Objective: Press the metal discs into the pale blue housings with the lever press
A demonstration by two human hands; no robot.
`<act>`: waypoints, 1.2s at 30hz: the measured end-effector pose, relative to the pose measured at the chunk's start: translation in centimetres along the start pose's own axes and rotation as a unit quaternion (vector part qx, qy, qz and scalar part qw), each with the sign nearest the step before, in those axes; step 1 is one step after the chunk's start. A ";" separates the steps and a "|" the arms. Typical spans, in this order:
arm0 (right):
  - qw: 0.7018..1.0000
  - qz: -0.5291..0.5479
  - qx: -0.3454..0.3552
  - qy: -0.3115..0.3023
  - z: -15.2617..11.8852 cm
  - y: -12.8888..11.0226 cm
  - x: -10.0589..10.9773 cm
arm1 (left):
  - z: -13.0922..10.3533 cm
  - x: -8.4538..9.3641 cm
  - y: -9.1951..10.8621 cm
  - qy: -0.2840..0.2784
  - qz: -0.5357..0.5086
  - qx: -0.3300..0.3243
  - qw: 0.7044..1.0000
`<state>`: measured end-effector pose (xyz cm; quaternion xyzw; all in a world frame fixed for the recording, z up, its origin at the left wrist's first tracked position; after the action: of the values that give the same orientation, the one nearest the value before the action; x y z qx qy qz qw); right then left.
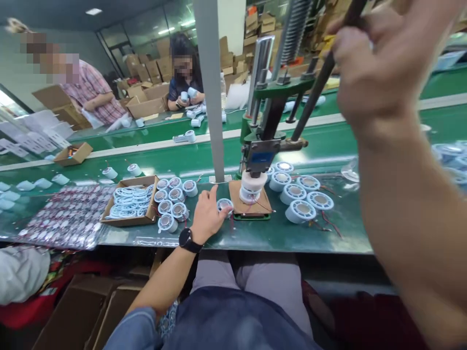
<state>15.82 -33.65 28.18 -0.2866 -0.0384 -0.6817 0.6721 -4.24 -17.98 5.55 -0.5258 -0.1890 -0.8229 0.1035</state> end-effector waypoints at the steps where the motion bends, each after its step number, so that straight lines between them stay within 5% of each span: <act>1: 0.996 0.031 0.007 0.083 -1.2 -0.2 -0.5 | 0.2 1.2 -1.2 0.032 -0.010 -0.001 0.999; 3: 0.975 0.096 -0.003 0.201 -6.7 -0.1 -2.5 | 0.6 4.4 -5.3 0.093 -0.001 0.023 0.995; 4: 0.970 0.117 -0.029 0.212 -10.2 0.2 -4.2 | 0.8 6.1 -8.1 0.114 0.023 0.052 0.992; 8: 0.973 0.124 -0.173 0.087 -20.9 2.4 -12.5 | 2.3 10.2 -19.6 0.063 0.049 0.122 0.989; 11: 0.954 0.141 -0.257 0.056 -22.9 3.5 -16.4 | 2.5 9.9 -25.4 -0.045 0.108 0.183 0.976; 15: 0.951 0.092 -0.254 0.153 -22.2 2.9 -16.0 | 2.5 9.5 -27.9 -0.068 0.149 0.179 0.970; 19: 0.975 -0.025 -0.176 0.137 -24.3 1.5 -12.1 | 2.0 11.8 -25.9 0.024 0.148 0.146 0.978; 22: 0.982 -0.145 -0.117 0.027 -27.4 2.1 -9.2 | -0.4 12.5 -20.0 0.131 0.101 0.074 0.984; 26: 0.963 -0.251 -0.071 -0.074 -30.0 4.0 -6.9 | -5.7 6.1 -8.8 0.042 -0.023 -0.092 0.995; 28: 0.953 -0.278 -0.060 -0.105 -29.9 4.2 -6.5 | -8.1 2.1 -5.1 0.034 -0.040 -0.116 0.992; 32: 0.958 -0.245 -0.060 -0.134 -27.9 1.7 -7.2 | -10.3 -2.9 -3.7 0.009 -0.046 -0.056 0.997; 36: 0.982 -0.069 -0.025 -0.175 -25.7 -2.5 -12.5 | -10.0 -3.1 -4.4 -0.029 -0.088 -0.010 0.996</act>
<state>3.95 -33.47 2.04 -0.4143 -0.1581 -0.6668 0.5989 -12.78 -18.27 -1.84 -0.5320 -0.2297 -0.8147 0.0199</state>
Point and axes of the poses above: each hand's wrist, its own z-axis towards the middle knuckle, its own x-axis out of the back of the hand, y = z × x, the point moved 4 cm from there along z, towards the middle knuckle, and after that the axes turned 3 degrees about z, right-handed, at the moved point
